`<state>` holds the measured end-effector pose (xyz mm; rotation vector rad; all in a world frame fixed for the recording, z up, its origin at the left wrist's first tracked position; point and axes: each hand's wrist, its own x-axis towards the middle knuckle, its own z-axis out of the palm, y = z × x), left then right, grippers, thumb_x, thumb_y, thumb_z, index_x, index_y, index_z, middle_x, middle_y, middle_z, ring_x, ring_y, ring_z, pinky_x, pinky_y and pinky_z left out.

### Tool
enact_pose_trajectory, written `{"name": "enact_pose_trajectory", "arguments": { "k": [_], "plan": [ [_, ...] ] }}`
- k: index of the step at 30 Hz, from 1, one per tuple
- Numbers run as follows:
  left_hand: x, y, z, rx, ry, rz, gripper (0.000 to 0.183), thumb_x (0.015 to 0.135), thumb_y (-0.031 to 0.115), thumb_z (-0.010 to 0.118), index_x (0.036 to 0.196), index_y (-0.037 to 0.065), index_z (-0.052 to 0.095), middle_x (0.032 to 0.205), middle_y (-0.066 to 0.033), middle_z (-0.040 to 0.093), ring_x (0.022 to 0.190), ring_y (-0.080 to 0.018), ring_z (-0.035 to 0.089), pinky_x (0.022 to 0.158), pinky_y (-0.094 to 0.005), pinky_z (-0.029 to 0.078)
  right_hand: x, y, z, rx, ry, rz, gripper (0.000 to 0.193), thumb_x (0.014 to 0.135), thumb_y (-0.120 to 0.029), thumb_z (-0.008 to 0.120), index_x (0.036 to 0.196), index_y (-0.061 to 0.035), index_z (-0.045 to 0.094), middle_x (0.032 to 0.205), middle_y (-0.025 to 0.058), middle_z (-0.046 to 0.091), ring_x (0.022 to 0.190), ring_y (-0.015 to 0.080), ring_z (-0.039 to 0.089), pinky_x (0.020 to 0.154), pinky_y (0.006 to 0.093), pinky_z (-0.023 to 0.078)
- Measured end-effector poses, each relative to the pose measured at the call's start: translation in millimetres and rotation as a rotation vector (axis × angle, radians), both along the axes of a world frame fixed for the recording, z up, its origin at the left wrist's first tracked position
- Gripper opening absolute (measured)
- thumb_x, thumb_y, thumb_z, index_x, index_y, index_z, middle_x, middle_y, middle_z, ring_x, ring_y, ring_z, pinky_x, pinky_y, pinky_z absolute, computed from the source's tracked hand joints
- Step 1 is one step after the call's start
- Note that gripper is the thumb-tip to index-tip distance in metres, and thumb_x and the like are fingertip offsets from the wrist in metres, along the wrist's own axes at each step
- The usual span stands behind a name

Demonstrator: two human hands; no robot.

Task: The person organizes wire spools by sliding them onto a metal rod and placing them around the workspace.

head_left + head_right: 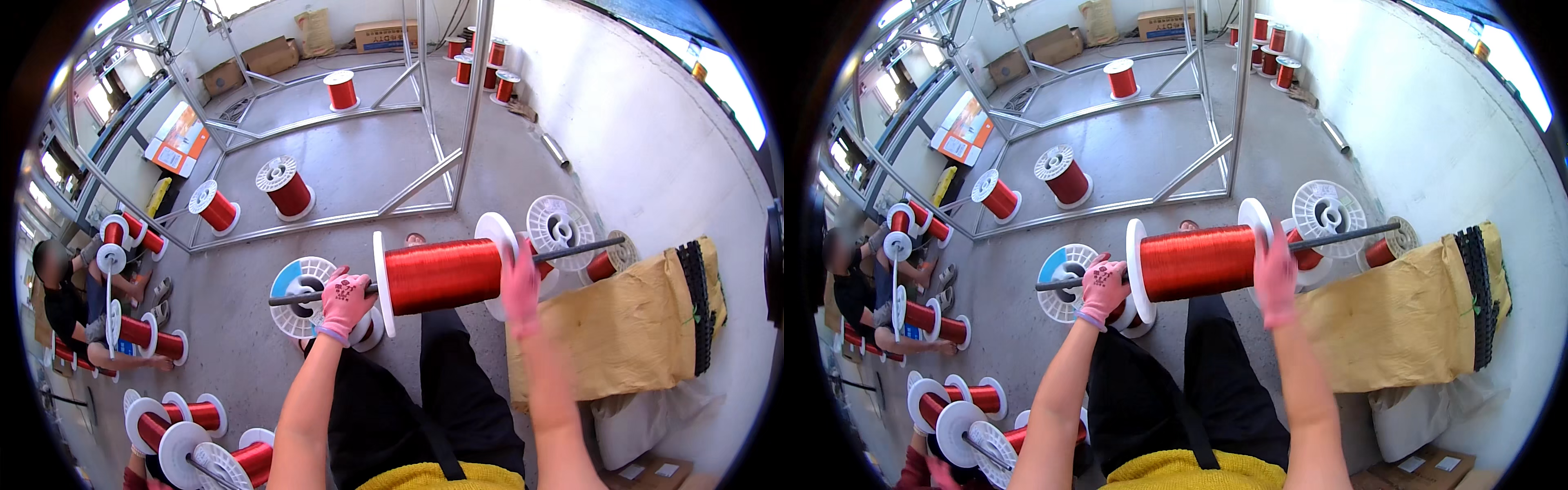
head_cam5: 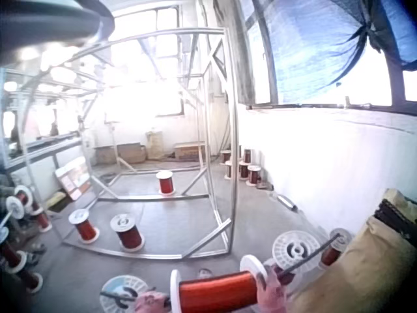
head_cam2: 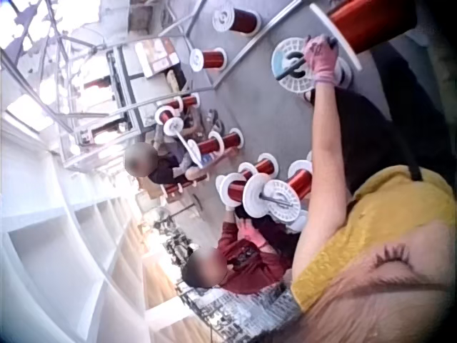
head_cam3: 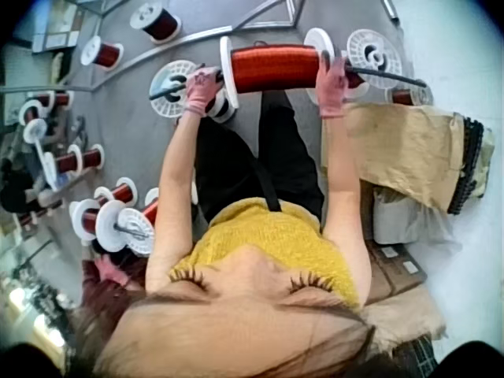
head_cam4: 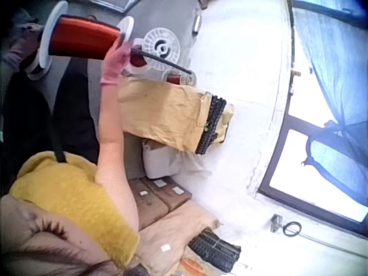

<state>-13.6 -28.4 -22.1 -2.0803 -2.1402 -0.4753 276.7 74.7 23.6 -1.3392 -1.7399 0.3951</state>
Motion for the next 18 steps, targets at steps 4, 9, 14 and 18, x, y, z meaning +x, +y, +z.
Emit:
{"name": "enact_pose_trajectory", "arguments": {
  "k": [4,9,14,18],
  "plan": [
    [6,12,-6,-0.045,-0.033,-0.031,0.020,0.067,0.030,0.068,0.073,0.013,0.061,0.072,-0.0058,0.064,0.076,-0.0220,0.062,0.094,-0.0349,0.042,157,-129,-275,-0.777,-1.102,0.178,0.041,0.094,-0.027,0.042,0.128,-0.0033,0.041,0.120,0.0229,0.053,0.109,0.0385,0.052,0.088,0.0446,0.043],
    [-5,-1,-6,-0.075,-0.064,0.071,0.021,0.066,0.032,0.070,0.072,0.013,0.063,0.074,-0.0073,0.065,0.082,-0.0282,0.063,0.085,-0.0367,0.046,182,-197,-255,-1.319,-0.754,-0.006,0.039,0.093,-0.029,0.033,0.115,-0.0042,0.053,0.121,0.0204,0.053,0.111,0.0347,0.051,0.089,0.0450,0.043],
    [4,7,1,-0.038,0.026,0.025,0.020,0.068,0.031,0.067,0.072,0.013,0.063,0.073,-0.0053,0.065,0.077,-0.0197,0.063,0.094,-0.0326,0.042,202,-160,-295,-0.783,-0.782,0.090,0.028,0.092,-0.026,0.035,0.105,-0.0091,0.053,0.109,0.0161,0.058,0.093,0.0383,0.058,0.081,0.0471,0.045],
    [8,2,3,-0.011,0.006,0.049,0.019,0.068,0.031,0.067,0.072,0.013,0.063,0.071,-0.0060,0.064,0.074,-0.0199,0.062,0.095,-0.0328,0.042,182,-141,-264,-0.807,-0.665,0.070,0.029,0.092,-0.029,0.035,0.105,-0.0099,0.052,0.106,0.0165,0.058,0.091,0.0382,0.058,0.079,0.0458,0.046]
  ]
}}
